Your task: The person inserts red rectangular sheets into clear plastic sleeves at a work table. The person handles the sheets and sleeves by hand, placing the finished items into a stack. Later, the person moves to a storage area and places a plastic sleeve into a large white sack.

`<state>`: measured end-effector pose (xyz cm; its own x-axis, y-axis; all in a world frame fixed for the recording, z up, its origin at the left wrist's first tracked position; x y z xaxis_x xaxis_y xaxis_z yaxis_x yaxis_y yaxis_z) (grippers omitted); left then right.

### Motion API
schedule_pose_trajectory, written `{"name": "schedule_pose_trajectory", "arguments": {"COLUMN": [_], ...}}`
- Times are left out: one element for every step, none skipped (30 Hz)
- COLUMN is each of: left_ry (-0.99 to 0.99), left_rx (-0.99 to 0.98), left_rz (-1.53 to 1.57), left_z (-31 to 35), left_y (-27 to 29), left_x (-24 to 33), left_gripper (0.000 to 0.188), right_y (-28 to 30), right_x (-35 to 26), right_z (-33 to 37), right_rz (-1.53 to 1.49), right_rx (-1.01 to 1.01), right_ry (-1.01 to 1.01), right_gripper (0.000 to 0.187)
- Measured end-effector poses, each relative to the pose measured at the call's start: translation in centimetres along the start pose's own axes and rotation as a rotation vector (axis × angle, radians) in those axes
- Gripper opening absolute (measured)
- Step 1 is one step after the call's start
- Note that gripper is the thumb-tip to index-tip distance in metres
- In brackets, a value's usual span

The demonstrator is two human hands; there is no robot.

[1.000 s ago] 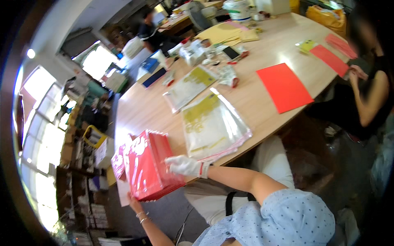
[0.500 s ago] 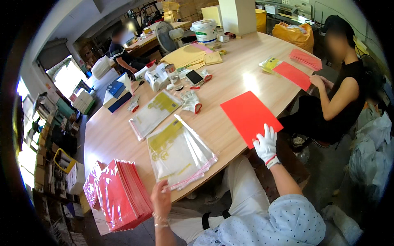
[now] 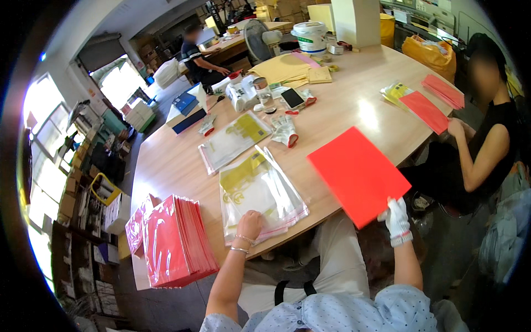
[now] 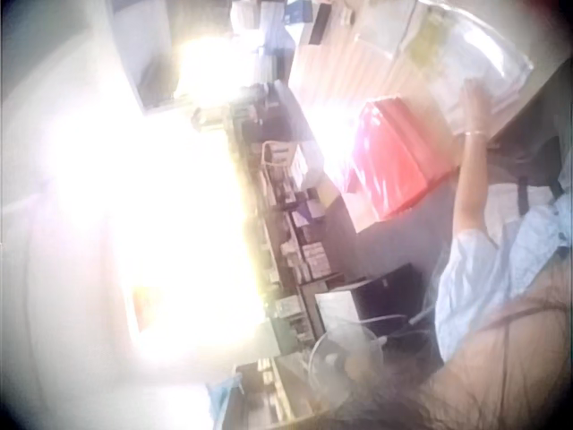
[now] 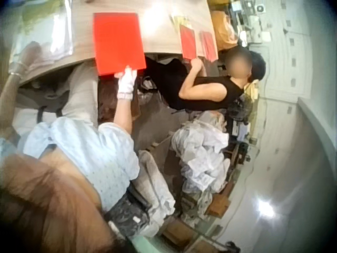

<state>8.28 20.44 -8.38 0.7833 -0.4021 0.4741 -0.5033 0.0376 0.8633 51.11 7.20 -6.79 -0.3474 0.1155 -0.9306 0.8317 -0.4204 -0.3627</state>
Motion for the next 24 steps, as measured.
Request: {"name": "schedule_pose_trajectory", "arguments": {"left_ry": [0.006,0.010,0.016,0.064,0.101,0.139,0.077,0.011,-0.057,-0.109,-0.166,-0.218,-0.149,-0.076,-0.003,0.002,0.018,0.034,0.067,0.089,0.111,0.080,0.045,0.013], "left_rx": [-0.008,-0.017,-0.027,-0.020,-0.009,0.002,0.036,0.075,0.115,0.200,0.288,0.374,0.414,0.447,0.480,0.387,0.293,0.190,0.180,0.177,0.174,0.215,0.256,0.296], "left_rz": [-0.010,-0.020,-0.038,-0.016,0.004,0.025,0.031,0.038,0.048,0.014,-0.021,-0.062,-0.088,-0.115,-0.141,-0.149,-0.154,-0.154,-0.142,-0.135,-0.128,-0.113,-0.096,-0.076], "left_z": [0.2,0.3,0.5,0.5,0.2,0.2,0.4,0.6,1.0,1.7,2.2,2.5,2.4,2.9,3.2,2.6,2.4,2.6,3.0,2.8,2.6,2.8,3.0,3.2], "left_y": [0.3,0.6,0.9,1.0,1.2,1.3,1.0,0.5,0.4,0.4,0.4,0.9,1.3,2.2,2.9,2.3,1.4,0.6,0.3,0.6,0.9,1.2,1.4,1.6], "left_x": [0.5,1.1,1.4,1.2,1.1,0.7,0.1,-0.9,-1.0,-1.1,-0.6,0.1,0.0,0.5,0.5,-0.2,-1.5,-2.1,-2.7,-2.8,-2.9,-2.8,-2.5,-2.2], "left_gripper": [0.018,0.019,0.021,0.021,0.020,0.020,0.019,0.018,0.017,0.017,0.016,0.016,0.016,0.017,0.017,0.017,0.016,0.016,0.016,0.015,0.015,0.013,0.010,0.008], "right_y": [-1.2,-1.4,-2.5,-3.3,-3.9,-4.8,-5.3,-5.2,-5.3,-5.3,-4.4,-4.7,-4.7,-5.8,-5.8,-5.7,-6.5,-7.8,-8.6,-9.0,-9.4,-9.7,-9.6,-9.5], "right_x": [-1.0,-1.3,-1.4,-1.2,-0.2,0.7,1.8,3.0,3.8,4.5,5.7,5.9,6.0,5.2,5.5,5.7,4.8,3.2,2.1,1.7,1.3,1.2,1.6,2.2], "right_z": [1.9,3.7,5.1,6.3,7.0,7.7,8.3,8.1,8.0,8.0,7.8,8.1,8.7,9.7,9.5,9.4,9.3,9.4,9.2,8.7,8.3,8.1,7.5,7.0], "right_rz": [0.029,0.086,0.091,0.096,0.096,0.097,0.077,0.104,0.010,-0.083,-0.105,-0.132,-0.110,-0.089,-0.141,-0.193,-0.131,-0.070,-0.008,0.008,0.025,0.042,0.042,-0.018], "right_rx": [-0.084,-0.034,-0.141,-0.248,-0.377,-0.506,-0.488,-0.436,-0.462,-0.488,-0.411,-0.338,-0.255,-0.172,-0.322,-0.472,-0.475,-0.470,-0.465,-0.472,-0.479,-0.487,-0.439,-0.499], "right_ry": [-0.014,-0.090,-0.149,-0.209,-0.288,-0.368,-0.427,-0.429,-0.451,-0.474,-0.498,-0.525,-0.540,-0.558,-0.544,-0.528,-0.496,-0.469,-0.441,-0.448,-0.455,-0.462,-0.423,-0.416], "right_gripper": [0.020,0.024,0.026,0.028,0.029,0.030,0.029,0.025,0.023,0.021,0.020,0.020,0.020,0.021,0.021,0.022,0.023,0.023,0.024,0.024,0.024,0.025,0.024,0.024]}}
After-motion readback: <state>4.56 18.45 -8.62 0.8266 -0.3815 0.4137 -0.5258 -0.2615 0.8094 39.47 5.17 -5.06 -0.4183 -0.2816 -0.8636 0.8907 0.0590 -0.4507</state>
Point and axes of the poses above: each hand's wrist, its own z-axis away from the middle knuckle, its own y-axis out of the back of the hand, x = y × z, the point moved 6 cm from there along -z, towards the middle knuckle, and after that the axes turned 10 degrees about z, right-handed, at the moved point
